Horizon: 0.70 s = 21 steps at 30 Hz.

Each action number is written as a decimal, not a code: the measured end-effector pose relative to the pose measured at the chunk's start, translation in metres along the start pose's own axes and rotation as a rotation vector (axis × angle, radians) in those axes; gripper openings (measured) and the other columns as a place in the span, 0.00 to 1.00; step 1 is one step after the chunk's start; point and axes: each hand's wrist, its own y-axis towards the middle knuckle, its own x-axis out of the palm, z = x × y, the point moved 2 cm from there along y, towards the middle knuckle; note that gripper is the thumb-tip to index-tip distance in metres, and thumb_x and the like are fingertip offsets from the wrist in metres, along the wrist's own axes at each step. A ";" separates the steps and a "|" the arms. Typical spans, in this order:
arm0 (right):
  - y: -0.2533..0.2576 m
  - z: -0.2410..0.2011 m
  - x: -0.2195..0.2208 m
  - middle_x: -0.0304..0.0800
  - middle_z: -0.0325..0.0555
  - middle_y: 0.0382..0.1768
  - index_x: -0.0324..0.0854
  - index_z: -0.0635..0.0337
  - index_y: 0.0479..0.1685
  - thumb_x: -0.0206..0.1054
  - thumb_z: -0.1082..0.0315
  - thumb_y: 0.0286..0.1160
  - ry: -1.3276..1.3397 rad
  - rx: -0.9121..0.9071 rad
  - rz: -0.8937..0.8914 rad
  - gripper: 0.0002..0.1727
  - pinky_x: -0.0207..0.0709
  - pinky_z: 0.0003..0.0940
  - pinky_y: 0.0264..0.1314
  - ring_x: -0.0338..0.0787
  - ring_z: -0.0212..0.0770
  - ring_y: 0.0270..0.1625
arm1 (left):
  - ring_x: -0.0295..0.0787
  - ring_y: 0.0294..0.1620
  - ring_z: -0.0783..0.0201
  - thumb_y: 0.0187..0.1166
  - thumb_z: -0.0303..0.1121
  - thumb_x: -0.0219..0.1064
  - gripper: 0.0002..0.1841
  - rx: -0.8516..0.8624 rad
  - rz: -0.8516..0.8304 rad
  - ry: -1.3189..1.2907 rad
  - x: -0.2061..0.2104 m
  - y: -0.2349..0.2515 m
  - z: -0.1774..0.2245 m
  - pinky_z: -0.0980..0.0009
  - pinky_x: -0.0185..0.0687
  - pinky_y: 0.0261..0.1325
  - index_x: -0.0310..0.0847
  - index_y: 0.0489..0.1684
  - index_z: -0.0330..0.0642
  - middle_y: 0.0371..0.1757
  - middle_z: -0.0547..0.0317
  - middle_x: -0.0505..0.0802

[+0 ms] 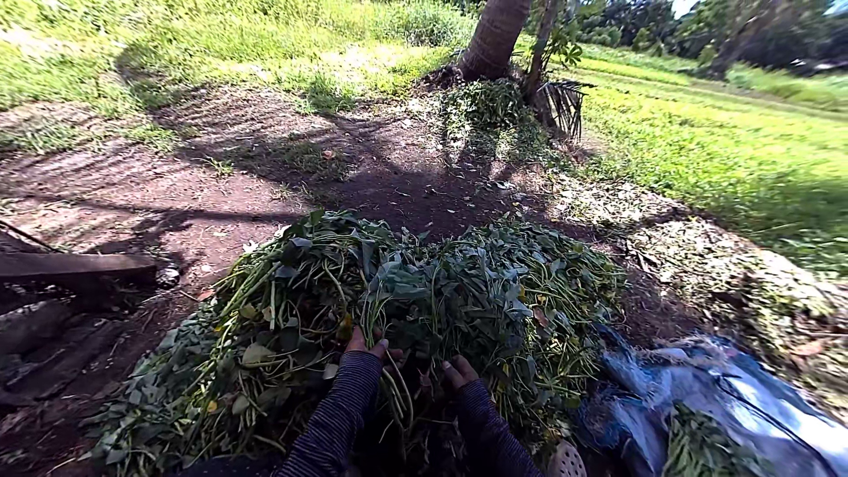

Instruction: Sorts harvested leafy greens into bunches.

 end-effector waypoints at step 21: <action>-0.050 -0.004 -0.043 0.91 0.46 0.34 0.77 0.71 0.56 0.59 0.70 0.85 0.057 -0.108 -0.002 0.12 0.89 0.37 0.49 0.93 0.38 0.36 | 0.93 0.31 0.57 0.89 0.23 0.56 0.10 -0.202 -0.139 -0.074 0.029 -0.012 0.000 0.63 0.89 0.29 0.66 0.63 0.38 0.40 0.48 0.92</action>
